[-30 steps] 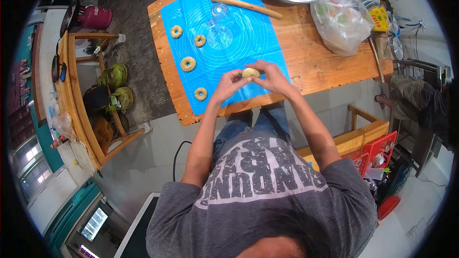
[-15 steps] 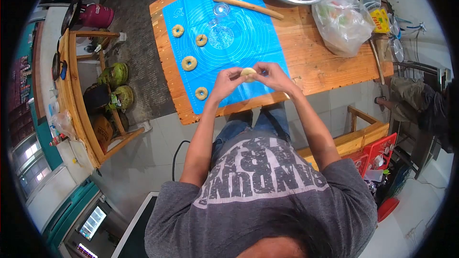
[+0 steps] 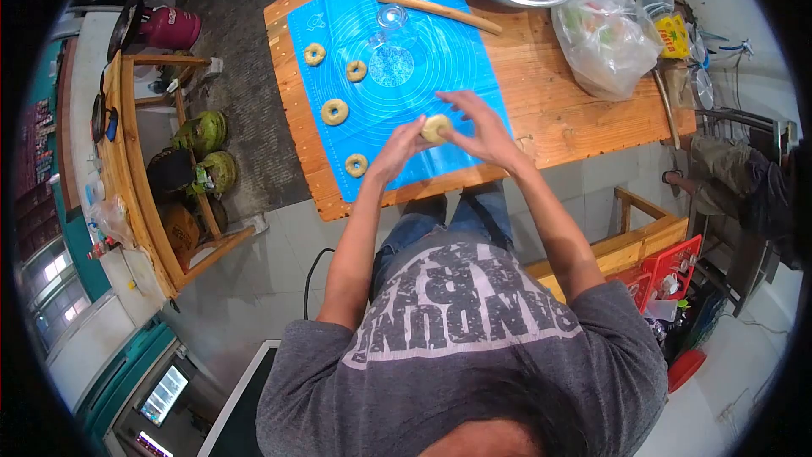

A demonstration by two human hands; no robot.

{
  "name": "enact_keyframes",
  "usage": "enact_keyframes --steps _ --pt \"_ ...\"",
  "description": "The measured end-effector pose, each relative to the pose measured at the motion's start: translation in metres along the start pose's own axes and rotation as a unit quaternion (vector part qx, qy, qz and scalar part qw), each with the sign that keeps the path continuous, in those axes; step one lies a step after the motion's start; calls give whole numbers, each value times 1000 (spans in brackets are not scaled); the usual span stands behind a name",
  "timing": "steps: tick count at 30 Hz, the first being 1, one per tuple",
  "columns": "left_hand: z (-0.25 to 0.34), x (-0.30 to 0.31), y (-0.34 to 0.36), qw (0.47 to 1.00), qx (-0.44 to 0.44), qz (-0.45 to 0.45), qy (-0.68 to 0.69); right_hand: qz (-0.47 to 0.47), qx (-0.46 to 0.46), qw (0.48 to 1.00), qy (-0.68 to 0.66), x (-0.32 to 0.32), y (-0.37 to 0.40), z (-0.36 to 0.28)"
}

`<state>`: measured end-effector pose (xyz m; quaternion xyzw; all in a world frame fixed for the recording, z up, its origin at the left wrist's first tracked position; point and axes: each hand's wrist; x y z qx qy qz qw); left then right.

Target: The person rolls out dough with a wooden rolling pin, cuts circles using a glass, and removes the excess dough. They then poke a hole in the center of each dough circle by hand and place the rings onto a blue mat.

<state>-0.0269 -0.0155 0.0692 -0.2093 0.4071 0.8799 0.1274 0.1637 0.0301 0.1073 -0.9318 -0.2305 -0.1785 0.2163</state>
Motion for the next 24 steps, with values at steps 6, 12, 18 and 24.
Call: enact_keyframes --steps 6,12,18,24 --pt "-9 7 -11 984 -108 11 140 -19 -94 995 -20 -6 15 -10" --pt "-8 2 -16 986 -130 83 62 -61 -108 992 16 -15 13 -25" --pt "-2 -8 -13 983 -122 102 95 -77 -105 991 18 -13 13 -22" --pt "-10 -7 -16 971 -160 53 170 -80 -92 992 28 -15 16 -22"
Point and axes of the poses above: each hand's wrist, its own y-axis away from the middle knuckle, its own x-axis out of the back of the hand, z = x × y, and after that the axes turned 12 degrees about x, right-handed
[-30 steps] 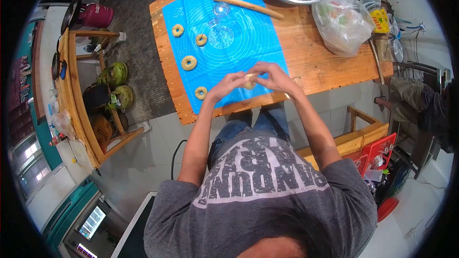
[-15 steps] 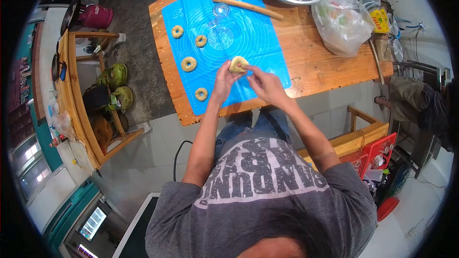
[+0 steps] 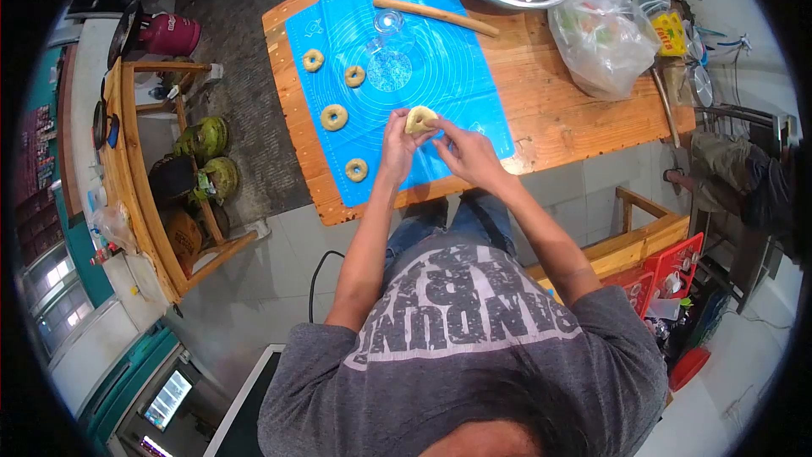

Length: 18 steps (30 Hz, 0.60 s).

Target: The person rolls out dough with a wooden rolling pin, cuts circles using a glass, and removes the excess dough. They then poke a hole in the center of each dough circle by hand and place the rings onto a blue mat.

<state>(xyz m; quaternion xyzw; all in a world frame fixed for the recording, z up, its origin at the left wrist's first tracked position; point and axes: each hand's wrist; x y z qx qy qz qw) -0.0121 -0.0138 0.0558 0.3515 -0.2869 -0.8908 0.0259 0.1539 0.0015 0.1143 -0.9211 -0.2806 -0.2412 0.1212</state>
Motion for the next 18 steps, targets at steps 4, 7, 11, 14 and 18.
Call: enact_keyframes --steps 4,7,11,14,18 --pt "5 -7 2 999 34 -20 -15 13 29 999 28 -10 4 11" --pt "4 -8 3 997 58 -41 -10 -2 12 999 38 -9 2 9" --pt "1 -15 5 996 18 -28 -77 -30 0 997 69 -7 0 8" --pt "0 -17 4 993 15 -12 -119 -33 46 992 115 -11 3 20" --pt "4 -23 8 978 -2 18 -207 -101 37 973 206 -7 2 26"
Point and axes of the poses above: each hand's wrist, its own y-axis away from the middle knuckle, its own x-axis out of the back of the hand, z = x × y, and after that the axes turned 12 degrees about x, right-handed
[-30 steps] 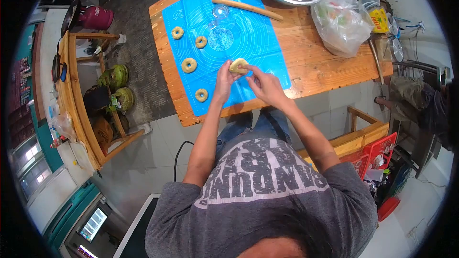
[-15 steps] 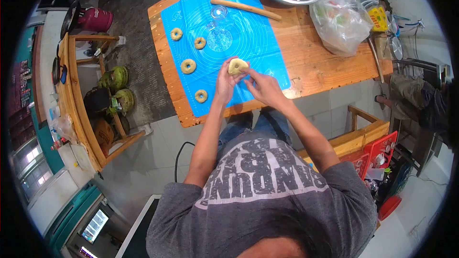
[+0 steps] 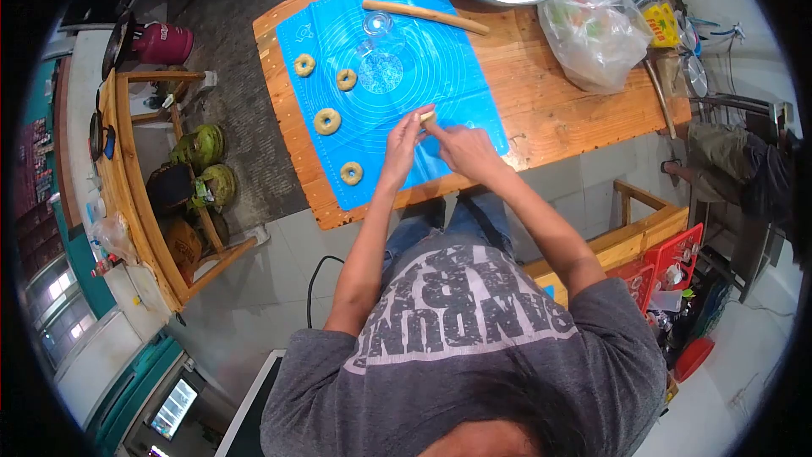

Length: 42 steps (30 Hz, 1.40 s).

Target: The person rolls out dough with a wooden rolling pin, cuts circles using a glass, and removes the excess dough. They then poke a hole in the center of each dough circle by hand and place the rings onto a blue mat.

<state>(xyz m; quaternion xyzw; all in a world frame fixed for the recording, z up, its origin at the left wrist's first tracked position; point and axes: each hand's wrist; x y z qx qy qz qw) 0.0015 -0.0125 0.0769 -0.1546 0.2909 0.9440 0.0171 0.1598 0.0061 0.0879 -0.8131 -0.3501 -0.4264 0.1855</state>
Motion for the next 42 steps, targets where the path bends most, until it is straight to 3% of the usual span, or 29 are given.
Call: enact_keyframes --steps 4,7,10,13,14,15,17,18,20,22,27,29,30,31,32,33,36,40,42 --pt "6 -8 1 992 -73 -13 -101 38 33 999 7 -15 -4 17" --pt "20 -22 8 991 -109 34 -66 30 19 998 -53 -4 -15 14" --pt "32 -21 6 989 -53 55 125 3 11 997 -74 -6 -19 9" --pt "32 -15 2 998 -62 -17 4 -14 5 996 -87 -3 -20 -4" --pt "31 -14 2 998 -53 -6 33 -18 0 995 -95 -1 -21 -10" --pt "30 -12 0 997 -45 4 61 -10 7 977 -214 -3 -21 -13" --pt "28 -9 -2 995 -46 20 86 4 18 897 -441 -7 -20 -17" --pt "27 -9 -3 995 -55 25 84 -13 -21 812 -583 -2 -19 -21" --pt "27 -9 -2 994 -69 25 75 -46 -95 576 -811 14 -18 -26" --pt "36 -12 2 995 -80 16 63 -46 -92 492 -865 10 -18 -26" --pt "37 -10 1 991 -10 -49 127 -36 -82 265 -960 2 -15 -23" --pt "35 -5 -1 987 21 -61 150 -83 -85 649 -752 11 -16 -21" --pt "35 -2 -2 983 39 -70 163 -102 -80 798 -589 16 -18 -19" --pt "33 1 -2 980 58 -79 175 -85 -26 905 -415 14 -18 -13" --pt "29 2 -2 981 70 -63 172 -62 28 972 -223 10 -17 -5" --pt "27 2 -3 981 81 -48 168 -36 79 996 -20 10 -18 -1" --pt "25 -3 -6 976 71 -32 201 -53 46 997 22 8 -22 0" --pt "21 3 -11 987 40 -65 143 -7 35 999 12 5 -26 -8" --pt "22 5 -10 988 32 -83 129 6 38 989 -142 2 -27 -13"
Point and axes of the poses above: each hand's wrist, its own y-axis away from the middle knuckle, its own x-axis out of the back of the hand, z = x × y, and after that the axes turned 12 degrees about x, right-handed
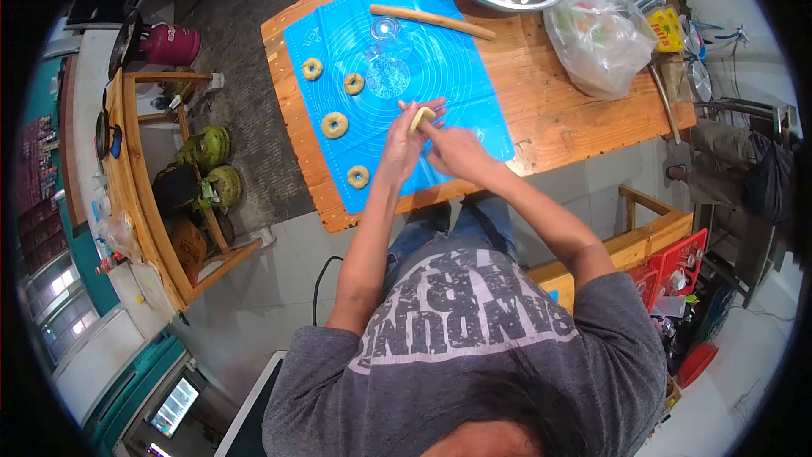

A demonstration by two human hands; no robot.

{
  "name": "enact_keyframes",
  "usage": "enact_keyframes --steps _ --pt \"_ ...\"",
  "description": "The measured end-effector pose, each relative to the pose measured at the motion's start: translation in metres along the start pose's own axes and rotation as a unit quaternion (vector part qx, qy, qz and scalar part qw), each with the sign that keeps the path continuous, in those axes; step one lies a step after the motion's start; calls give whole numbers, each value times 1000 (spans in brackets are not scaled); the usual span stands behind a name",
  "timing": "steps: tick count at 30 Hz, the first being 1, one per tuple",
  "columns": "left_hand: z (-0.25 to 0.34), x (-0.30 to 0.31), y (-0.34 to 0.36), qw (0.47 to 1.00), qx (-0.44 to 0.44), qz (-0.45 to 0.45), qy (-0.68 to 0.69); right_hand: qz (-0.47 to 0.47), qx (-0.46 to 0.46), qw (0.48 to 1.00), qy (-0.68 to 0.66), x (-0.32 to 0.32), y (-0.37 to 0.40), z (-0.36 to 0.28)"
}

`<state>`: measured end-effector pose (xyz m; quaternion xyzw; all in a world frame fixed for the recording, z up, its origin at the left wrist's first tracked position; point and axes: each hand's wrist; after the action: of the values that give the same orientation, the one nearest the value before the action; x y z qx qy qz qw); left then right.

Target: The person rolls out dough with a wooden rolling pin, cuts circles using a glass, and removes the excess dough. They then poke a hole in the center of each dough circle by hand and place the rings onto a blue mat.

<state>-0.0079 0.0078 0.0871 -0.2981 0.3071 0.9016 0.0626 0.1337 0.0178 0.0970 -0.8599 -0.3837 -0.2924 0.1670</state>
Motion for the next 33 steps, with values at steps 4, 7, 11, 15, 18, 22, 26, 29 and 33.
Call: enact_keyframes --steps 4,7,11,15,18,22,26,29,33 --pt "16 -5 12 997 27 -59 -51 -19 -68 833 -549 17 -10 -26" --pt "22 -6 16 989 56 -136 -29 -10 -101 651 -752 20 -9 -34" --pt "12 -2 15 991 14 -78 108 166 -145 810 -544 37 -5 -41" --pt "7 24 19 999 1 38 -7 208 -13 976 -58 74 7 -44" --pt "16 24 18 998 1 46 -45 181 95 971 124 87 8 -33" --pt "23 13 18 996 -6 56 -70 263 126 956 -13 89 13 -57" --pt "17 19 14 998 -13 36 -47 256 186 947 56 85 16 -55" --pt "13 25 12 998 -9 41 -53 295 190 937 8 75 8 -51" --pt "19 24 10 998 -10 51 -48 282 73 955 -63 78 0 -65"
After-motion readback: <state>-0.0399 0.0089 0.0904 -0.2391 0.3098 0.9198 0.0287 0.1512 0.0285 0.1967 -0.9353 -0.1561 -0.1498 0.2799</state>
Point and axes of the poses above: each hand's wrist, its own y-axis away from the middle knuckle, its own x-axis out of the back of the hand, z = x × y, and after that the axes turned 12 degrees about x, right-handed
